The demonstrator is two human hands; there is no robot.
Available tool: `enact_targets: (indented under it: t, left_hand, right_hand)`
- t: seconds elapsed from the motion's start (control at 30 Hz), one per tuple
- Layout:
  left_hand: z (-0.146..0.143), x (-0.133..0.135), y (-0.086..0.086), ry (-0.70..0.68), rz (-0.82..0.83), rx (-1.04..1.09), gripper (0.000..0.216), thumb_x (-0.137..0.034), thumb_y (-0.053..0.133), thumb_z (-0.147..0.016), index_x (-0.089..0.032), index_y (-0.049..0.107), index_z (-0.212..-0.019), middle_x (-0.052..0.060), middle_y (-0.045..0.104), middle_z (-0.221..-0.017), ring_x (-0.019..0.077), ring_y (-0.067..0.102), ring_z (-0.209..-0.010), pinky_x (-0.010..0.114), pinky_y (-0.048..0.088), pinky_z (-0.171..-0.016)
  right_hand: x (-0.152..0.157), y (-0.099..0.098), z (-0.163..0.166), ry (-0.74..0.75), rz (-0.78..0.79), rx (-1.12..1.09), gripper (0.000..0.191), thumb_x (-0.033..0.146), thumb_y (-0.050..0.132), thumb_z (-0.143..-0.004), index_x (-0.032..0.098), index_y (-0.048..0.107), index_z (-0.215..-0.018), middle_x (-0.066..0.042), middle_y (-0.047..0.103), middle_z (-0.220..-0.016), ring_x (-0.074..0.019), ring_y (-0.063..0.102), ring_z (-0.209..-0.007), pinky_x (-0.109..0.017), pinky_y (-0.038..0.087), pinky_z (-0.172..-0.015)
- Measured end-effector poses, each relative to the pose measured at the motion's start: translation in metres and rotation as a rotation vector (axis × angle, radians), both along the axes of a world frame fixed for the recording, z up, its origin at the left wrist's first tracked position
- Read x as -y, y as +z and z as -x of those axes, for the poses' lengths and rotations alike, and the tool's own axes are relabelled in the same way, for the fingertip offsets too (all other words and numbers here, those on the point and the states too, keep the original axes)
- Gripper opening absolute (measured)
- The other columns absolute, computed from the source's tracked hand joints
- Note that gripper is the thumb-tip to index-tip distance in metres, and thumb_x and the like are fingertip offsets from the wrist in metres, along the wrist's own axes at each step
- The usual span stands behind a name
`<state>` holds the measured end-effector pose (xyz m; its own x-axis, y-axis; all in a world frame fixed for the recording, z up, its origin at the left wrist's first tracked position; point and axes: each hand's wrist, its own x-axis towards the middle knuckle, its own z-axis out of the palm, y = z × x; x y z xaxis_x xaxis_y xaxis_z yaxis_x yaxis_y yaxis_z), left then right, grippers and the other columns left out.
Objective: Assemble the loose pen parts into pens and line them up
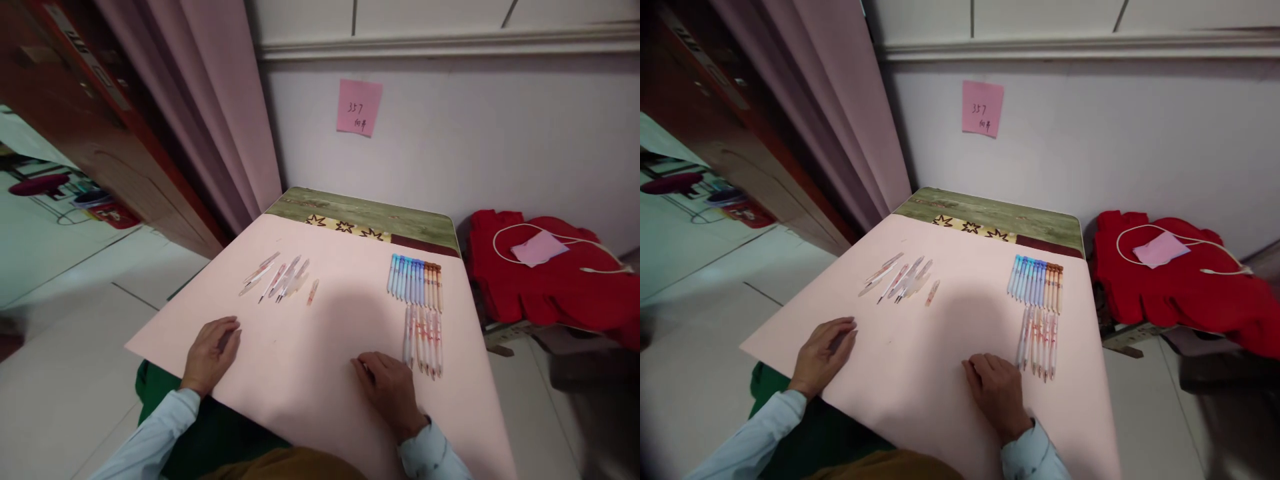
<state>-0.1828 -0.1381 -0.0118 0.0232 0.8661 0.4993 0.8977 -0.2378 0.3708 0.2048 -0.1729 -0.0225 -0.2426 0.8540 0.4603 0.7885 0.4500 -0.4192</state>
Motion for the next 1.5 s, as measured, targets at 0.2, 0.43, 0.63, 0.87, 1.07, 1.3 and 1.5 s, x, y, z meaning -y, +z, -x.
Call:
enact_targets:
  t: [0.2,0.43,0.63,0.87,1.07,1.3,1.5]
  left_hand:
    - [0.001,0.003,-0.001,-0.019,-0.006,0.022,0.014,-0.028,0.06,-0.085,-0.021,0.067,-0.095,0.009,0.071,-0.104,0.0229,0.065,-0.099,0.039,0.053,-0.093]
    - [0.003,0.005,-0.002,-0.002,0.023,0.067,0.014,-0.027,0.058,-0.087,-0.021,0.067,-0.096,0.009,0.071,-0.107,0.0223,0.065,-0.101,0.039,0.053,-0.093]
    - [0.006,0.007,-0.002,-0.013,0.048,0.084,0.014,-0.028,0.057,-0.088,-0.022,0.066,-0.097,0.009,0.07,-0.107,0.0238,0.064,-0.104,0.041,0.052,-0.094]
    - [0.011,0.008,-0.004,-0.043,0.085,0.108,0.014,-0.028,0.058,-0.088,-0.022,0.065,-0.099,0.01,0.068,-0.111,0.0261,0.062,-0.107,0.045,0.05,-0.095]
    - [0.012,0.011,0.001,-0.024,0.15,0.301,0.016,-0.033,0.058,-0.088,-0.024,0.068,-0.098,0.009,0.068,-0.114,0.0256,0.061,-0.11,0.045,0.05,-0.097]
    - [0.03,-0.045,0.024,0.13,0.207,0.561,0.023,-0.038,0.061,-0.083,-0.021,0.069,-0.096,0.005,0.067,-0.093,0.0185,0.063,-0.08,0.032,0.052,-0.077]
    - [0.034,-0.107,0.005,0.172,0.192,0.539,0.017,-0.03,0.06,-0.078,-0.018,0.067,-0.088,0.005,0.063,-0.084,0.0167,0.056,-0.068,0.031,0.048,-0.068]
  right_hand:
    - [0.001,-0.003,0.001,0.021,-0.002,-0.011,0.031,0.03,0.047,-0.101,0.018,0.068,-0.082,-0.002,0.066,-0.067,-0.0136,0.061,-0.062,-0.026,0.037,-0.06]
    - [0.001,-0.003,0.002,0.018,0.011,0.009,0.034,0.032,0.044,-0.102,0.019,0.068,-0.082,-0.002,0.067,-0.068,-0.0132,0.062,-0.06,-0.024,0.039,-0.06]
    - [0.002,-0.004,0.007,-0.016,-0.015,0.129,0.034,0.03,0.045,-0.102,0.02,0.068,-0.079,-0.002,0.066,-0.066,-0.0135,0.062,-0.061,-0.025,0.039,-0.061]
    - [0.004,-0.005,0.009,-0.019,-0.036,0.168,0.024,0.028,0.052,-0.099,0.02,0.069,-0.084,-0.002,0.068,-0.072,-0.014,0.064,-0.065,-0.025,0.043,-0.065]
    - [0.006,-0.007,0.011,-0.037,-0.021,0.179,0.017,0.03,0.056,-0.097,0.021,0.069,-0.09,-0.004,0.074,-0.086,-0.0153,0.07,-0.075,-0.025,0.049,-0.074]
    - [0.007,-0.011,0.011,-0.084,0.009,0.279,0.022,0.037,0.056,-0.095,0.023,0.07,-0.084,-0.002,0.073,-0.079,-0.015,0.069,-0.066,-0.025,0.048,-0.064]
    - [0.008,-0.012,0.009,-0.075,-0.018,0.259,0.02,0.036,0.058,-0.095,0.021,0.069,-0.088,-0.003,0.074,-0.084,-0.0155,0.07,-0.071,-0.025,0.05,-0.067]
